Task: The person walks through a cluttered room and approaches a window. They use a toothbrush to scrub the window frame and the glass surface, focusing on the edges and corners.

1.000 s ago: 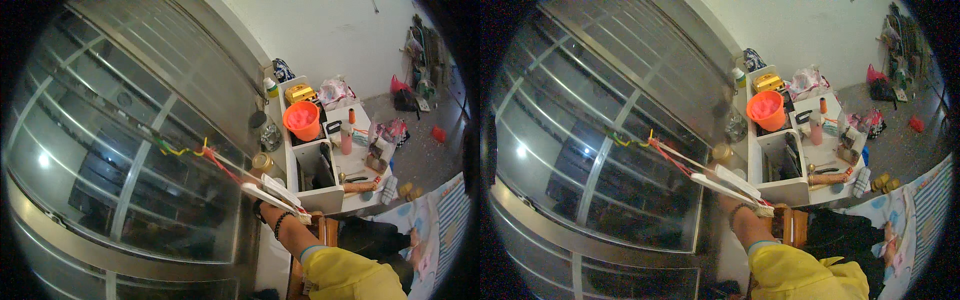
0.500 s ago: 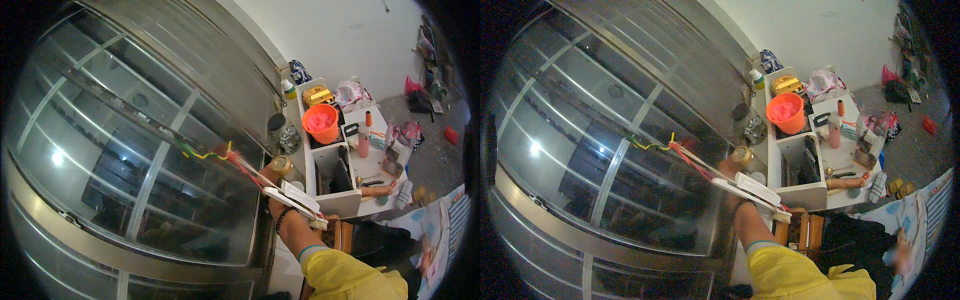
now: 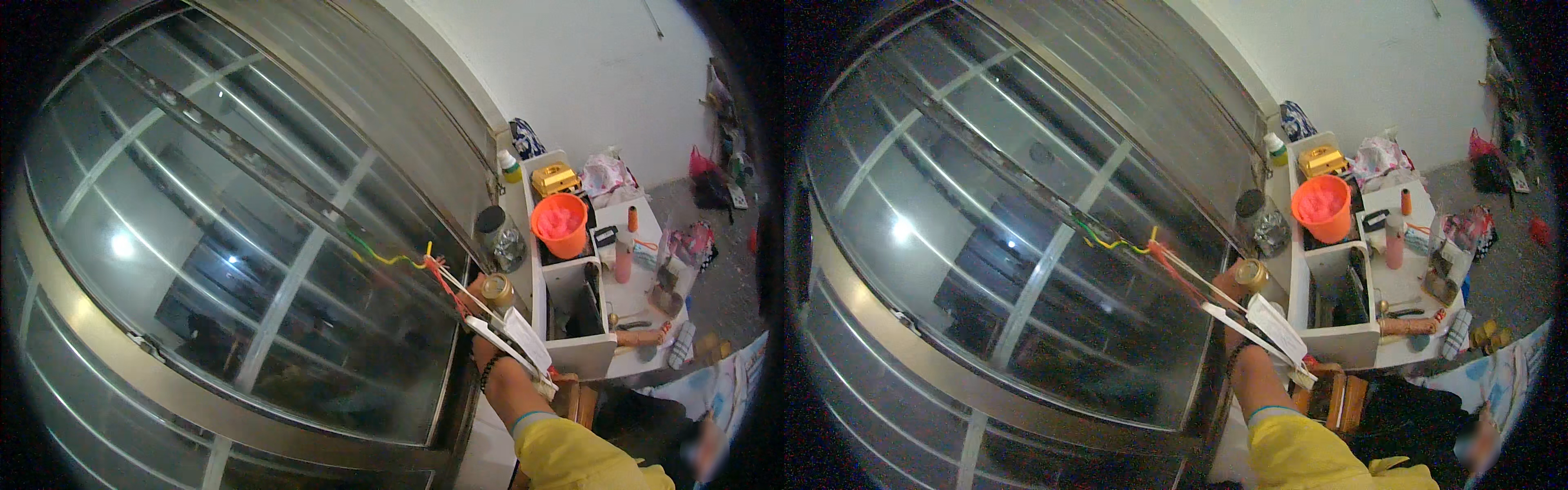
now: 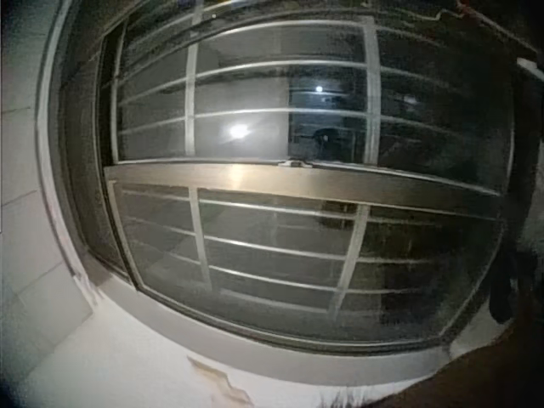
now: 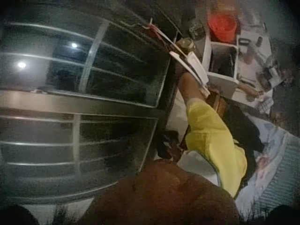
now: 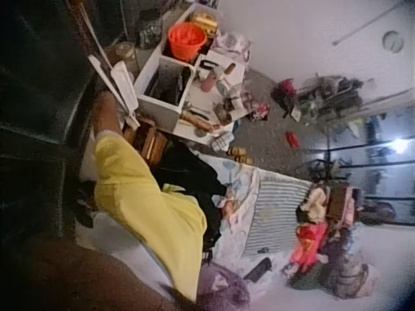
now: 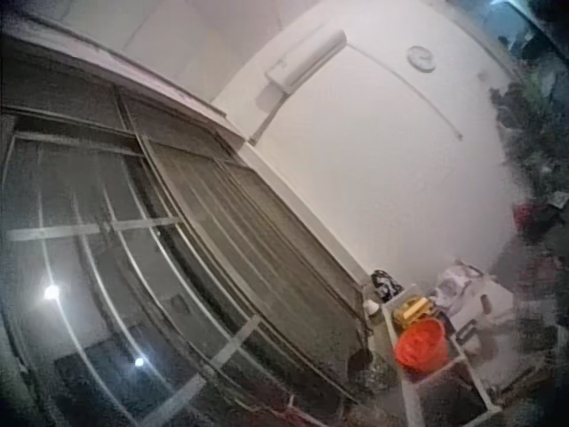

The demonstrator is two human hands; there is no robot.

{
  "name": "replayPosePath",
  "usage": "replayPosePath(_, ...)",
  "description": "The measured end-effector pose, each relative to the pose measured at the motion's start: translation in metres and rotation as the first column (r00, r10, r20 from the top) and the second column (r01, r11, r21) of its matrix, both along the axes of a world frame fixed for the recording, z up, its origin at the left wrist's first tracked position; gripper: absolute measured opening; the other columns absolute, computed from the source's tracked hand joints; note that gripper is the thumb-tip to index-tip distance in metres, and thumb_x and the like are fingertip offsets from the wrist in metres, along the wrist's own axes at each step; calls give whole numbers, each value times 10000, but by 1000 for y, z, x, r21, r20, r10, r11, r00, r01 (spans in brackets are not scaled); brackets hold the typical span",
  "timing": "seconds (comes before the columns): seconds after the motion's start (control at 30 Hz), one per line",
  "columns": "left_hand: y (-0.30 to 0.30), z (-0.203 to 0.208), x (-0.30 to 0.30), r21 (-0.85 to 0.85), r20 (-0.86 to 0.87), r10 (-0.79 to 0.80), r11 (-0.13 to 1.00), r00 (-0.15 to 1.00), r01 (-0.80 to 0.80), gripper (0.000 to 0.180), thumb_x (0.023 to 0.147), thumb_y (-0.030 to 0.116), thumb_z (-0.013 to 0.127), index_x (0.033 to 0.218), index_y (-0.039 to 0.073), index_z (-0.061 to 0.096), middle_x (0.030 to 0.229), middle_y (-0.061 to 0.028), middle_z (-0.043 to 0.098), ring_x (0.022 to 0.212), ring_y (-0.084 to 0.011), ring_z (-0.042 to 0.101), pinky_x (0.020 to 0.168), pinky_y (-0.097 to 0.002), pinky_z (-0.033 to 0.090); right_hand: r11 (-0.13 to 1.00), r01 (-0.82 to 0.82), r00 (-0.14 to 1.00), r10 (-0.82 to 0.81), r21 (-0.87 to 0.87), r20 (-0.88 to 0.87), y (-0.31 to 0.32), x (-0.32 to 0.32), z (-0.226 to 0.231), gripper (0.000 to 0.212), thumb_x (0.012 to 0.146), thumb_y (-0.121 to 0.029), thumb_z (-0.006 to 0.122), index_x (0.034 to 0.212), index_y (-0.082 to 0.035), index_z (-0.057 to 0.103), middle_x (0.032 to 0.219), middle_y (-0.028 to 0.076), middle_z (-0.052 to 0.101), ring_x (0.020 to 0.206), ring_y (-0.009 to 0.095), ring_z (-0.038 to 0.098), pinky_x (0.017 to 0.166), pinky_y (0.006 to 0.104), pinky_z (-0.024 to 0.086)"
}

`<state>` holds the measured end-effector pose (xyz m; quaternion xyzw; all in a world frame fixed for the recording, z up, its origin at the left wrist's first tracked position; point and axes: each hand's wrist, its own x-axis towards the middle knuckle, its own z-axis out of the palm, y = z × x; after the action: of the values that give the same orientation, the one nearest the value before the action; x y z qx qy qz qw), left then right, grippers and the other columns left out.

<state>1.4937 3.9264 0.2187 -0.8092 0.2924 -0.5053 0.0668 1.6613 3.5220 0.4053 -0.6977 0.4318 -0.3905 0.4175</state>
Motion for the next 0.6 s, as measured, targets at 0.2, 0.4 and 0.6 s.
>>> replayPosePath(0.2,-3,7,2,-37,139,67,997,988,-62,383,876,363,465,1072,37,517,903,-97,563,630,-185,483,552,-363,401,1000,-22,1000,22,19,15,7,-4,5,326,756,-148,517,1038,15,517,1005,244,536,953,378,526,835,435,419)
replayPosePath(0.4,-8,10,8,-100,248,133,989,960,-111,399,878,374,458,1088,39,506,919,-98,560,626,-183,478,550,-364,399,999,-34,999,33,38,19,9,-11,6,322,755,-152,519,1032,12,521,994,242,541,944,378,530,829,437,421)
replayPosePath(0.6,-9,12,9,-109,282,183,981,942,-158,414,879,385,450,1105,41,495,935,-99,556,622,-181,472,549,-366,396,998,-39,999,38,46,18,9,-14,8,317,755,-155,521,1026,10,526,982,239,546,935,378,535,822,439,423)
